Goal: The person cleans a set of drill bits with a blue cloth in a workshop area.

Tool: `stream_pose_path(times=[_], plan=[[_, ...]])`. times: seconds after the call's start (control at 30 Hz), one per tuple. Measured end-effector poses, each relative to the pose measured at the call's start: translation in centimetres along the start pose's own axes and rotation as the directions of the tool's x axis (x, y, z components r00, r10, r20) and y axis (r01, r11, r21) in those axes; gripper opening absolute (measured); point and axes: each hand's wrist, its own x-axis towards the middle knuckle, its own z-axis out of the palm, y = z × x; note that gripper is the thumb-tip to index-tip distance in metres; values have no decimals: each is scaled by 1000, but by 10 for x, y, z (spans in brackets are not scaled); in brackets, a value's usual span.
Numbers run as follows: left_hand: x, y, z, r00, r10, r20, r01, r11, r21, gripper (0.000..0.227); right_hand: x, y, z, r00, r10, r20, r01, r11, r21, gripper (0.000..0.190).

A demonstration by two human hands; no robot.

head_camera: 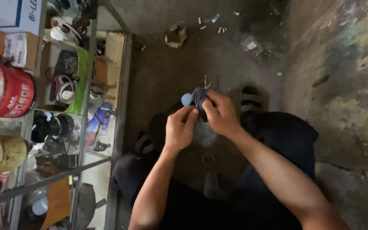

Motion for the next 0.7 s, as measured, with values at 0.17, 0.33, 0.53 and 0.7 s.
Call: stream_pose_path(times=[0.17, 0.33, 0.53, 0.7], plan=[[1, 1, 7, 998, 38, -52, -30, 990, 137, 22, 1, 12, 5, 998, -3, -57, -8, 981, -192, 21], [2, -15, 8, 998, -17, -53, 21, 997, 69, 24, 4, 23, 4, 994, 110, 9, -110, 994, -28, 23], [4, -6, 6, 996, 7, -89, -2, 999, 47, 25, 9, 20, 4, 995, 66, 76, -69, 997, 31, 21], [6, -18, 9, 991, -43, -123, 46, 999, 19, 25, 8, 30, 6, 995, 80, 61, -81, 996, 23, 23]])
